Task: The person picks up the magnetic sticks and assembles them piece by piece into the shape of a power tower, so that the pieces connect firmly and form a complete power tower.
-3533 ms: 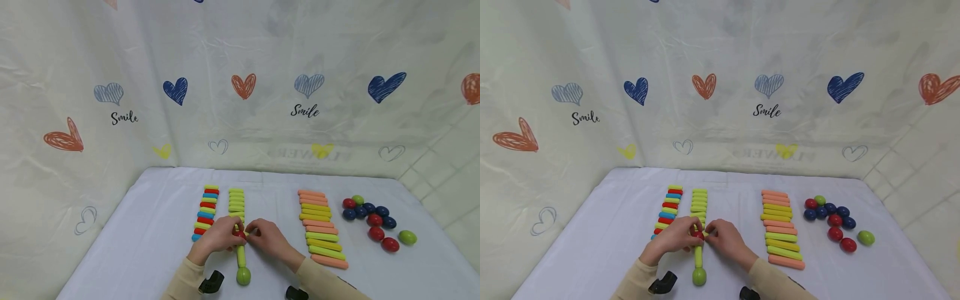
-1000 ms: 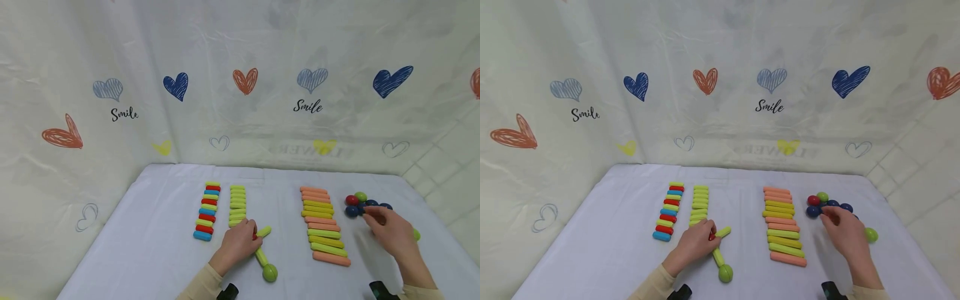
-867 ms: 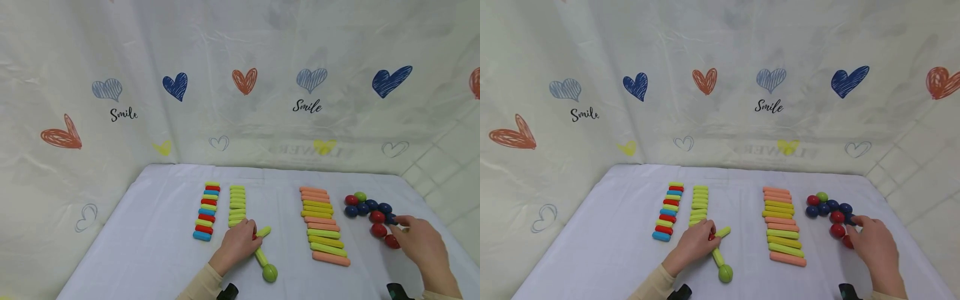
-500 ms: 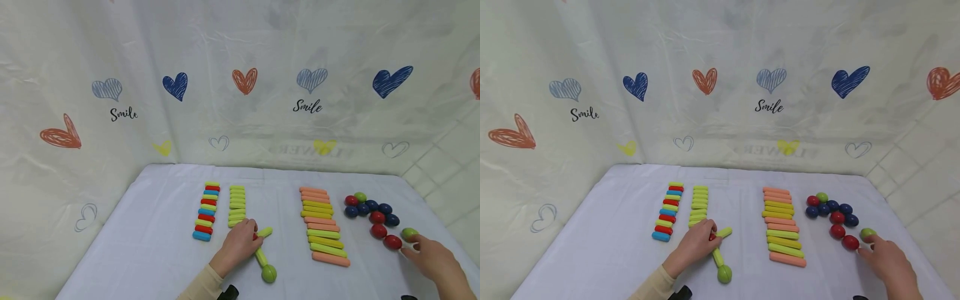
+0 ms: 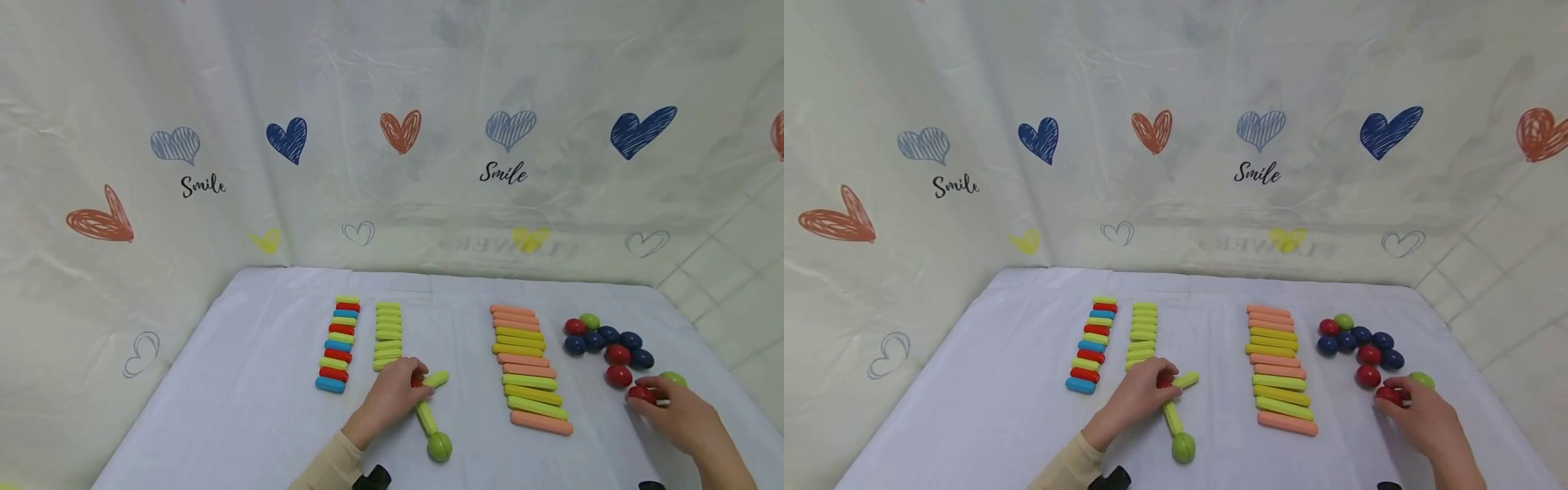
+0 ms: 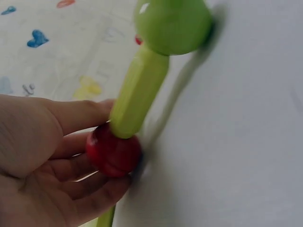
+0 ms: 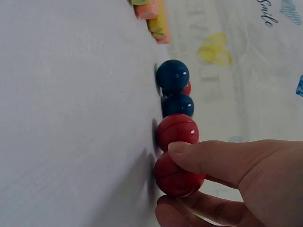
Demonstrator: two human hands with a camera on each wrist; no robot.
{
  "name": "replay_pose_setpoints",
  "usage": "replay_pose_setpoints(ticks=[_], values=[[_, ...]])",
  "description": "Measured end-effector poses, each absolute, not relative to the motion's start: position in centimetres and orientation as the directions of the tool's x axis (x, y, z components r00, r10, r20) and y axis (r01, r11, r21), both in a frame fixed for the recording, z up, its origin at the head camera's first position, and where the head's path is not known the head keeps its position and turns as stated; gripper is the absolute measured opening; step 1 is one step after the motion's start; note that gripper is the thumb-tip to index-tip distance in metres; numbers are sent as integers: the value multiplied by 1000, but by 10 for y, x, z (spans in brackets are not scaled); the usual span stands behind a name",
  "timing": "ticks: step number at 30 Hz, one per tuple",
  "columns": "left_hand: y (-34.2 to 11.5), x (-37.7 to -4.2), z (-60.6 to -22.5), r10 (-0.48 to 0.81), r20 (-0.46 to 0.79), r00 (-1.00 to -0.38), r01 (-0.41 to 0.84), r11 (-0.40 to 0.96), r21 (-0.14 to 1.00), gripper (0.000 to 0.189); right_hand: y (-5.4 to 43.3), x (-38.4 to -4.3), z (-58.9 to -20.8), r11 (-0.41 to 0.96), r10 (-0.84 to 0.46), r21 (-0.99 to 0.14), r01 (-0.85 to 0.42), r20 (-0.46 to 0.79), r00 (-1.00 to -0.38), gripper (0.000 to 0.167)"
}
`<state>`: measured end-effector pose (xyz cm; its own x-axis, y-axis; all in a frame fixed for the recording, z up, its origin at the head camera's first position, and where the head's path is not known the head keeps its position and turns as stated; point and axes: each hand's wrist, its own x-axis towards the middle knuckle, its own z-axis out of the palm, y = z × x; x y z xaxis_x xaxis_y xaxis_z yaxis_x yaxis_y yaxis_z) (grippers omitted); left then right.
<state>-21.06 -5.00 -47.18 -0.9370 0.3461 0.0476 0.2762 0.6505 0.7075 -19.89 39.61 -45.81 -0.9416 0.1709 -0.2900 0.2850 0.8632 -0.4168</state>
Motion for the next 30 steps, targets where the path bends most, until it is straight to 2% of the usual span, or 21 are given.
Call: replay_pose_setpoints(ticks=[4,7,10,14,19,22,30], values=[[-59,-214,-465,419,-57,-906,226,594,772,30,383,-198,-449,871,201,-420,254,-166,-965,68],[-64,-217,-460,458,-118,-881,196,581,790,32,363,-197,-438,849,216,-480,224,-72,-974,66],[-67,-219,-460,468,-132,-874,184,571,800,30,340,-196,-431,806,174,-569,164,-37,-984,66],[-68,-221,-465,472,-125,-873,167,529,832,27,304,-197,-428,727,41,-681,85,-80,-996,70],[-68,-223,-467,481,-124,-868,131,463,877,26,255,-204,-432,605,-90,-789,110,-205,-975,72],[-68,-223,-467,486,-129,-864,116,442,890,26,230,-208,-438,565,-142,-817,115,-233,-962,67],[-71,-224,-463,495,-127,-859,111,423,899,29,193,-211,-452,541,-206,-839,60,-201,-958,50]])
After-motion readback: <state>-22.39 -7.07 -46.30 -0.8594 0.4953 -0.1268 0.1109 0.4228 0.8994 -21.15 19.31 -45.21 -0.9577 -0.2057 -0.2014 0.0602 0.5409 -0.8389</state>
